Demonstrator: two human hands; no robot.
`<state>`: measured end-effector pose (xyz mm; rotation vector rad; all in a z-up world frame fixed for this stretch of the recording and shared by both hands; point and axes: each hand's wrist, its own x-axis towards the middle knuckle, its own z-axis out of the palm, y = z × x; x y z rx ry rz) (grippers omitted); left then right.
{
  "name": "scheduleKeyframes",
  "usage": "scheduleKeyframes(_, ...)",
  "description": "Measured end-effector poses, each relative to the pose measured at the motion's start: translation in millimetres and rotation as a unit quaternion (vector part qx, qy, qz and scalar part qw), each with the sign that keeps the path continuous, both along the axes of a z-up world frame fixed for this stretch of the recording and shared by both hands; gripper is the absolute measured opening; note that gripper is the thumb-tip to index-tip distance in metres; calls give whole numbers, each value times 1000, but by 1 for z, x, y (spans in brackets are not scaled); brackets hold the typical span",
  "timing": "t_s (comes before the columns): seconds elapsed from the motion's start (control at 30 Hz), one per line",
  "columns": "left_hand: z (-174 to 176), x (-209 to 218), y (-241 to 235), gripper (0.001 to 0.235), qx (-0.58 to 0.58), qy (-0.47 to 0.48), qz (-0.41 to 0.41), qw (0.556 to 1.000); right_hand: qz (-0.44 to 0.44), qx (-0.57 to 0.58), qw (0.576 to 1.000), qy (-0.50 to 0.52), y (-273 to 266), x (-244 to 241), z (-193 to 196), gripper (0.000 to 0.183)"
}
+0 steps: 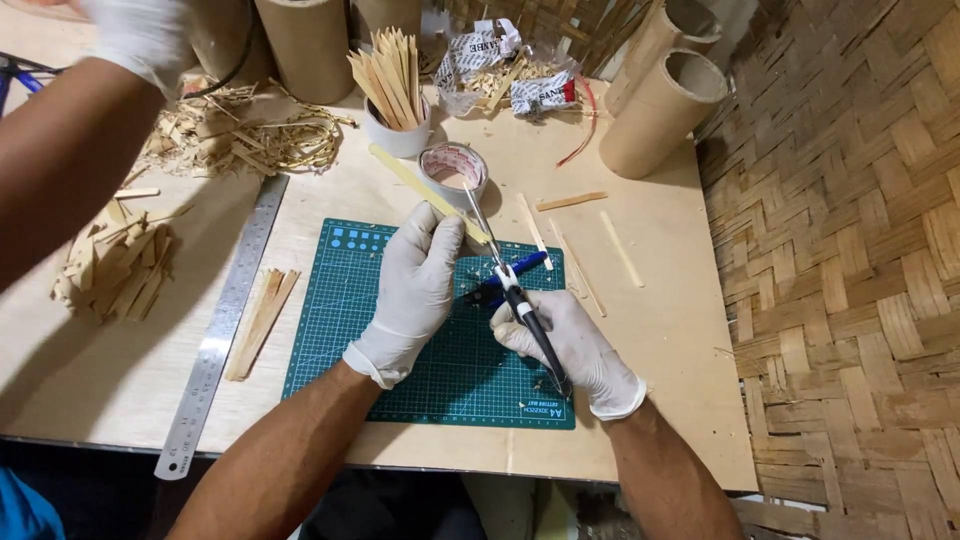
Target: Cutting thin bamboo sticks into smaller pieces using scissors and small cutters on a cutting mat.
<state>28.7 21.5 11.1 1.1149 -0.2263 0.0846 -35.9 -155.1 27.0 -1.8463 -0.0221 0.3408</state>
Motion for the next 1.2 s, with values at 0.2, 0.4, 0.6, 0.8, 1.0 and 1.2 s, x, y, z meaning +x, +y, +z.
scheduleKeyframes(0.2,10,-5,2,18,17,11,14,1000,14,3,1000,7,4,1,6,28)
scheduleKeyframes(0.4,17,-7,1,19,52,-1,23,998,3,-9,1000,17,1,0,-1,26)
scheduleKeyframes(0.6,23,-10,-4,19,31,38,24,998,-35,-48,998,1,10,2,8,27)
scheduleKeyframes(0.8,14,-8,-5,16,41,70,27,996,-99,-176,979,-24,22,0,30,36)
scheduleKeyframes(1.0,19,-11,-2,18,62,59,32,996,-105,-194,975,-31,20,-1,23,40)
scheduleKeyframes(1.2,-3,-7,-11,22,81,68,11,994,-84,-211,973,-42,18,1,14,44)
